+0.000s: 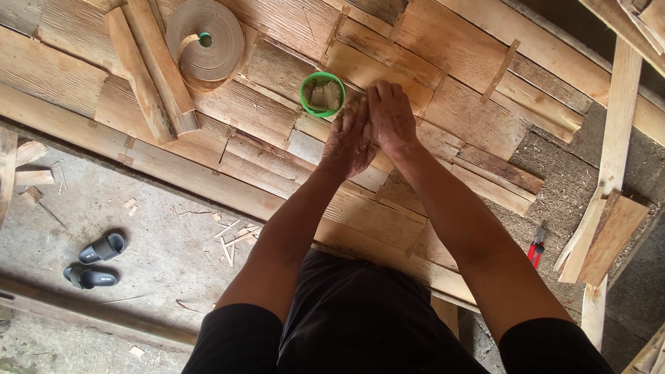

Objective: Assembling and securing wooden shingles to a surface using a utility knife and tape.

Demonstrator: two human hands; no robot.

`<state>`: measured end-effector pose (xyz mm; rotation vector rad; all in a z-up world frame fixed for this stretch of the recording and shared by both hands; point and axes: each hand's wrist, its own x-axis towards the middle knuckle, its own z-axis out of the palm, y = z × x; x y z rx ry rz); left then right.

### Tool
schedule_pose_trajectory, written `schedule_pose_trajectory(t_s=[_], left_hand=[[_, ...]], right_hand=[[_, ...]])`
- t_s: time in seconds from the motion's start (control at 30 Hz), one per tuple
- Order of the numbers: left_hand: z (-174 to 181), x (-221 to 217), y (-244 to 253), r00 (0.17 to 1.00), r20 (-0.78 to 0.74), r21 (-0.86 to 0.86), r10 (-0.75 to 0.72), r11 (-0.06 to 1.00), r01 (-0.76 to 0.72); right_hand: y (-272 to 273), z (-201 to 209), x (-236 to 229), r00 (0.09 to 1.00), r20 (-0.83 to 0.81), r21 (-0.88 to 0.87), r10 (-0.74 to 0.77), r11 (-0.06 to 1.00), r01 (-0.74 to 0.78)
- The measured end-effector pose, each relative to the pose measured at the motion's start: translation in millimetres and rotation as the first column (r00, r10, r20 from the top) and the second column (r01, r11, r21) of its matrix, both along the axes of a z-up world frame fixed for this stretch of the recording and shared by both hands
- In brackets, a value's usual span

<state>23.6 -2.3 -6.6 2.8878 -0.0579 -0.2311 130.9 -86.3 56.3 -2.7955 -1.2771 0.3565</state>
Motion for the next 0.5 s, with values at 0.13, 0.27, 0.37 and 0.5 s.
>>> schedule_pose_trajectory(t_s=[0.13, 0.27, 0.37, 0.5], left_hand=[[-3, -1, -1, 1.000, 0.013, -0.026, 0.025, 0.999, -0.025], [-4, -3, -1, 1.000, 0.004, 0.044, -0.014, 0.999, 0.014], [5, 0, 3, 0.999, -0.050, 0.047, -0.021, 0.999, 0.024], [0, -5, 1, 0.998, 0.067, 0.008, 0.019, 1.000, -0.020]], right_hand=[[-20, -58, 5, 0.940, 0.329, 0.046, 0.094, 0.992, -0.115], [-16, -46, 20, 0.983, 0.185, -0.121, 0.002, 0.992, 0.021], [-17, -50, 37, 0.991, -0.002, 0.084, -0.137, 0.987, 0.137], [-7, -29, 46, 0.856, -0.353, 0.191, -0.378, 0.867, 0.461]])
